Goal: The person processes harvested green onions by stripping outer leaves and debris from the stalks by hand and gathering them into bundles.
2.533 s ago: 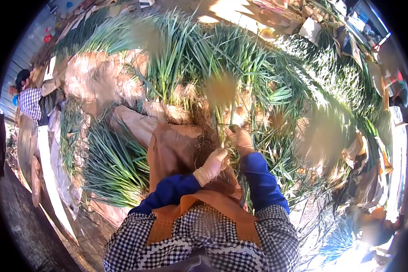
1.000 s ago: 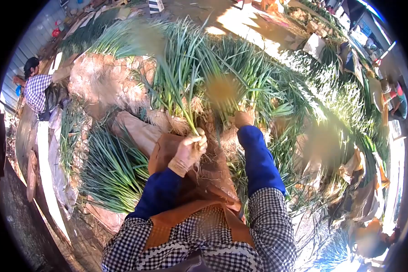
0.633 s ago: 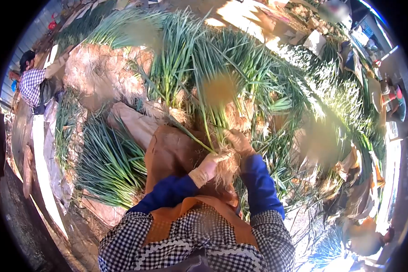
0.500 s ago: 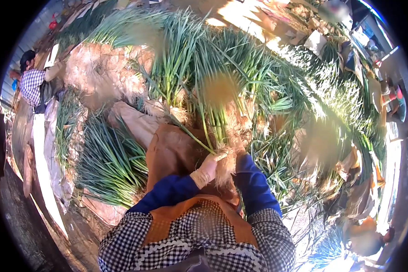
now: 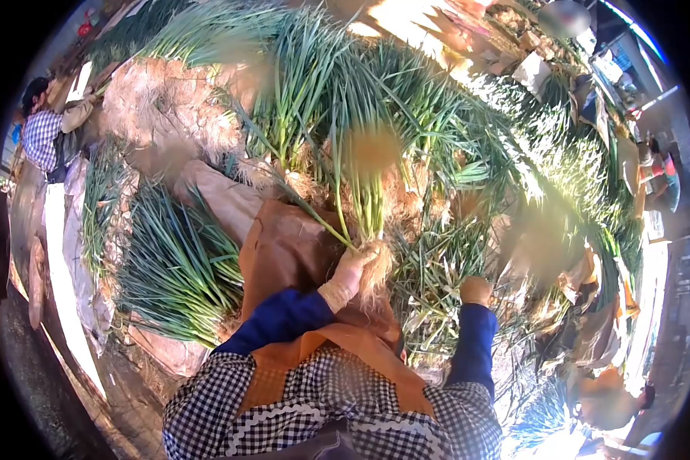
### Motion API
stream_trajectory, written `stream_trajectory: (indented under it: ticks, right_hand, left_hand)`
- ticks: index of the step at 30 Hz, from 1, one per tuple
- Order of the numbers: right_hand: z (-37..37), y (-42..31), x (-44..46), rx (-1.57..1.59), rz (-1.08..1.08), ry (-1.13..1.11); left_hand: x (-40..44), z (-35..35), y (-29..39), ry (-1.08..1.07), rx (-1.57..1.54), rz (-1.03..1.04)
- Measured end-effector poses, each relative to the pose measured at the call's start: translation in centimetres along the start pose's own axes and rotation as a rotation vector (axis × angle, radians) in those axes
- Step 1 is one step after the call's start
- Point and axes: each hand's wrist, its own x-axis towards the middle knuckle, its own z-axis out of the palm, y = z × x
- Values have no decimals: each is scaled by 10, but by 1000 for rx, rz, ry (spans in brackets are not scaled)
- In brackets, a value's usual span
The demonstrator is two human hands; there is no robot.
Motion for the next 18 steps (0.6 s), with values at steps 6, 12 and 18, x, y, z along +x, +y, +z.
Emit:
stream_trajectory:
  ticks: [6, 12, 18]
  right_hand:
    - [-68, -245, 127, 48, -12, -135]
    - [-19, -234, 163, -10, -207, -143]
    - [3, -209, 118, 1313, 132, -75]
  left_hand:
    - [-9, 12, -6, -64, 19, 56]
    - [-3, 18, -10, 59, 149, 270]
    - [8, -6, -8, -95, -183, -398]
